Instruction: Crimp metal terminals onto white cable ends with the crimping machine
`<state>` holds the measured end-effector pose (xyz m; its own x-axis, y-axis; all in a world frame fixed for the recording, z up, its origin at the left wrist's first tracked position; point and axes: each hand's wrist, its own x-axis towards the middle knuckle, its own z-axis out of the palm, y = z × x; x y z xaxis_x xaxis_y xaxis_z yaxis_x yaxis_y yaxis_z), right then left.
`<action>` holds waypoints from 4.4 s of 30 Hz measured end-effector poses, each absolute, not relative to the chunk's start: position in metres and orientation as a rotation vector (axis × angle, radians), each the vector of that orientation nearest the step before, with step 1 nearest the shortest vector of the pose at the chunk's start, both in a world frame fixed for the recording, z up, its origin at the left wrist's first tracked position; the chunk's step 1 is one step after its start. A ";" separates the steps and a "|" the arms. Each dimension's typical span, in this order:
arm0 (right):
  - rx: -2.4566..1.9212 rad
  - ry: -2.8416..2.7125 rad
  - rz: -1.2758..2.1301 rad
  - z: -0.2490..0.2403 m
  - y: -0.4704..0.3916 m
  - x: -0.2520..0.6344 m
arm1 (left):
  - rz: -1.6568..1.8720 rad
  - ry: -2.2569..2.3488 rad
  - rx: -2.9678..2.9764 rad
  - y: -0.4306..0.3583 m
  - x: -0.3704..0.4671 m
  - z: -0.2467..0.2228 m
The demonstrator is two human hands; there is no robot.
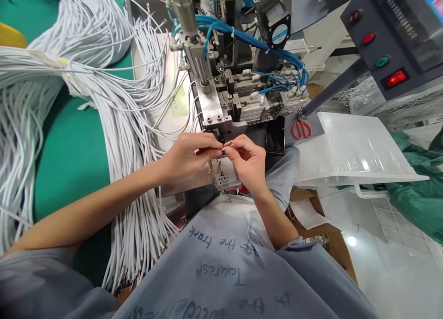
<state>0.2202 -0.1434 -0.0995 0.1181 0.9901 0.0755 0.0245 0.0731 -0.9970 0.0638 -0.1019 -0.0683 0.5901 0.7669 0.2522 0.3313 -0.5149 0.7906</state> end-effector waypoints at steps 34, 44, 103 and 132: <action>-1.312 -1.156 0.774 -0.113 -0.142 0.204 | 0.685 0.899 2.416 -0.102 0.064 -0.087; -1.425 -1.245 1.056 -0.140 -0.117 0.236 | -0.008 1.127 2.670 -0.091 0.061 -0.088; -1.537 -1.416 1.016 -0.142 -0.100 0.236 | -0.279 1.178 2.857 -0.102 0.054 -0.061; -1.286 -1.583 1.528 -0.099 -0.185 0.210 | 0.330 0.680 2.321 -0.115 0.065 -0.064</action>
